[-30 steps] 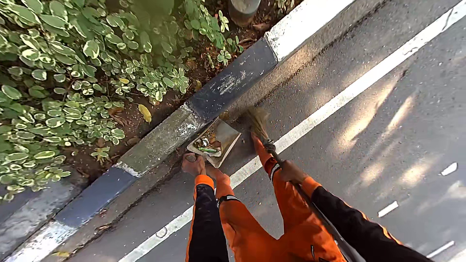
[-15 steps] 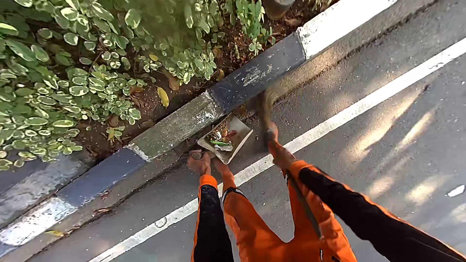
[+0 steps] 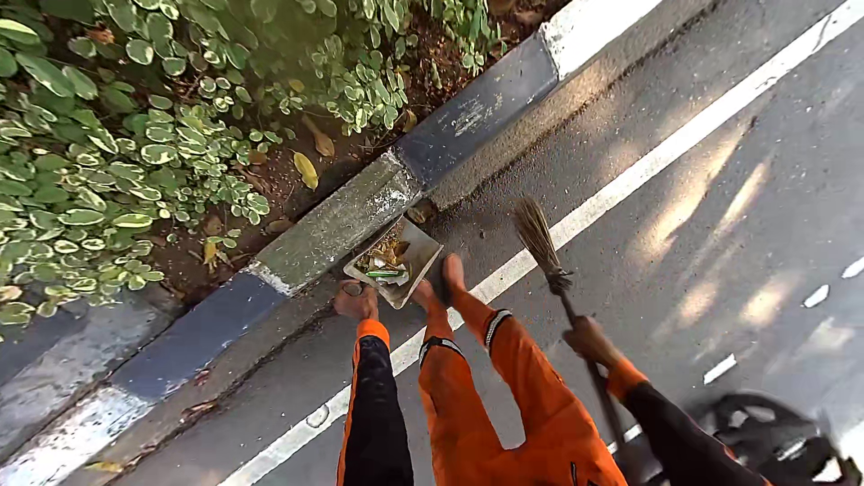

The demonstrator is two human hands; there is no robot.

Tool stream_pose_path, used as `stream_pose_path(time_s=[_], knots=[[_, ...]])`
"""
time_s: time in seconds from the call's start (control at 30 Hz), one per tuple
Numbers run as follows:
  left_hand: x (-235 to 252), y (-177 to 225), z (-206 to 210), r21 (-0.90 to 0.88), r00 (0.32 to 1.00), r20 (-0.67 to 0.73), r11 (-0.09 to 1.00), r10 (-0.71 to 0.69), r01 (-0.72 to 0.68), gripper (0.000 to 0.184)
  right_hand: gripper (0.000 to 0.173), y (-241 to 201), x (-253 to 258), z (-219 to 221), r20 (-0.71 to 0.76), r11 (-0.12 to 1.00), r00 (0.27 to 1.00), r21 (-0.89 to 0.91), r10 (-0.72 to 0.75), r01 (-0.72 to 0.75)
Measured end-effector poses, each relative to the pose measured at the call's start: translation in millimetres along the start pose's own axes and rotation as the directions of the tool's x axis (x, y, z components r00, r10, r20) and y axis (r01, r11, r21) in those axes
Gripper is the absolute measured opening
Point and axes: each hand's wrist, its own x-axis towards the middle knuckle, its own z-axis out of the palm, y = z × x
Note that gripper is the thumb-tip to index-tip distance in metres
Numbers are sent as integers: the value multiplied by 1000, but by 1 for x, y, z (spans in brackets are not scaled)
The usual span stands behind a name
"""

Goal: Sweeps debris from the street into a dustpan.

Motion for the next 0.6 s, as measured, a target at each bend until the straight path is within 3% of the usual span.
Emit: stream_pose_path(time_s=[0.07, 0.13, 0.2, 0.27, 0.33, 0.43, 0.5, 0.6], knots=[[1, 5, 0, 28, 1000, 13, 1000, -3, 3, 28, 34, -41, 25, 43, 83, 1000, 996, -6, -17, 17], [5, 17, -5, 7, 1000, 14, 1000, 8, -8, 29, 32, -75, 14, 60, 202, 994, 976, -46, -84, 95], [-4, 16, -11, 20, 999, 45, 1000, -4, 3, 30, 23, -52, -15, 43, 326, 989, 934, 26, -145, 144], [-4, 10, -8, 25, 999, 30, 1000, 17, -18, 30, 8, -11, -36, 8, 433, 962, 872, 241, -228, 131], [-4, 11, -3, -15, 1000, 1, 1000, 19, -19, 31, 7, 6, -45, -35, 339, 961, 918, 244, -208, 128], [-6, -2, 0, -20, 1000, -7, 1000, 15, -15, 30, 19, -20, -13, -67, -45, 988, 987, 23, -155, 156], [-1, -18, -2, -34, 1000, -6, 999, 21, -21, 27, 38, -70, 28, -50, -184, 985, 969, -84, -166, 153], [3, -70, -8, -138, 1000, 3, 990, 28, -27, 26, 54, -125, 63, 38, -48, 948, 963, -195, -265, 251]])
